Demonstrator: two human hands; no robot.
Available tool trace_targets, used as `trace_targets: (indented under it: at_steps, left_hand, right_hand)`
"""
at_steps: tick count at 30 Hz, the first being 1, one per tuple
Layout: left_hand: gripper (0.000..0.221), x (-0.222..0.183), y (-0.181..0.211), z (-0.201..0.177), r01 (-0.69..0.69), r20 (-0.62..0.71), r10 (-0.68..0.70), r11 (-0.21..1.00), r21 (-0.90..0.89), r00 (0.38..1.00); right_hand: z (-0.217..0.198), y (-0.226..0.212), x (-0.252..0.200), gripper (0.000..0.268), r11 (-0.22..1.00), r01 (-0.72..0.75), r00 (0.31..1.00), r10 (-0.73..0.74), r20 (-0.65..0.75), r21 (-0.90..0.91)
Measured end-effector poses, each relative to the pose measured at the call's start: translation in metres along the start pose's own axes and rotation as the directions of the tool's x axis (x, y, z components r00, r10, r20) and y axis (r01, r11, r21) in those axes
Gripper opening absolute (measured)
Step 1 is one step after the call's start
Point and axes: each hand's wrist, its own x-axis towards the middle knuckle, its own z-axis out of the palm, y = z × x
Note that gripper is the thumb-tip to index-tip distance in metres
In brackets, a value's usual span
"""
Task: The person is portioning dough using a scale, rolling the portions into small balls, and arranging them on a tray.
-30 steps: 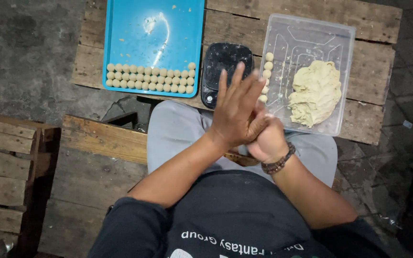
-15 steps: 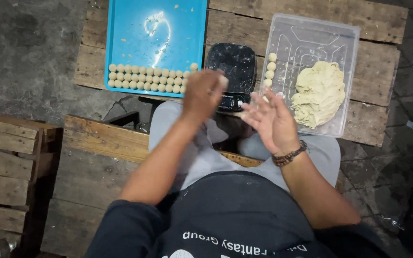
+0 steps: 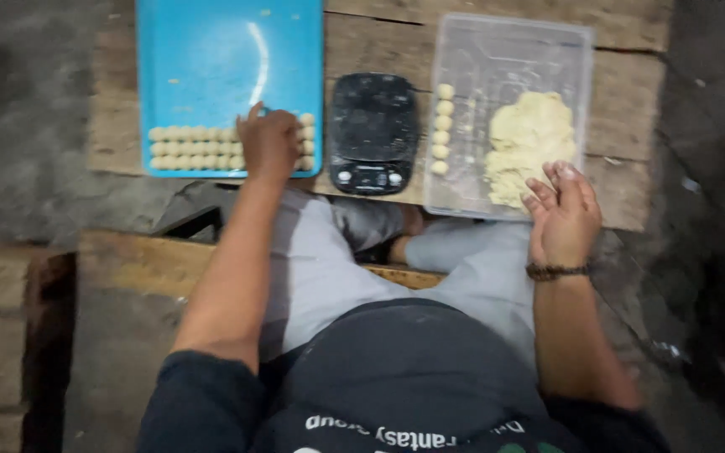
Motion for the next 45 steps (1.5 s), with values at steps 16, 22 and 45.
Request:
trace_targets:
  at_steps: [16,22,45]
  left_hand:
    - [0.026,-0.034,0.155,-0.076,-0.243,-0.174,0.194,0.912,-0.329,0.965]
    - [0.022,-0.084,0.230,-0.056,-0.379,0.084,0.459,0.811,-0.445,0.884]
    - [0.060,-0.097,0.254,-0.047,-0.512,0.586,0.587,0.800,-0.314,0.558]
  right_hand:
    - [-0.061,0.051,0.040,0.046,0.104,0.265,0.927,-0.303,0.223,-0.959]
    - [-0.071,0.080,0.060,0.041,-0.046,0.431,0.811,-0.418,0.410,-0.901]
    - [-0.043,0.055,0.044,0.057,0.761,-0.184,0.983,0.155,-0.102,-0.622]
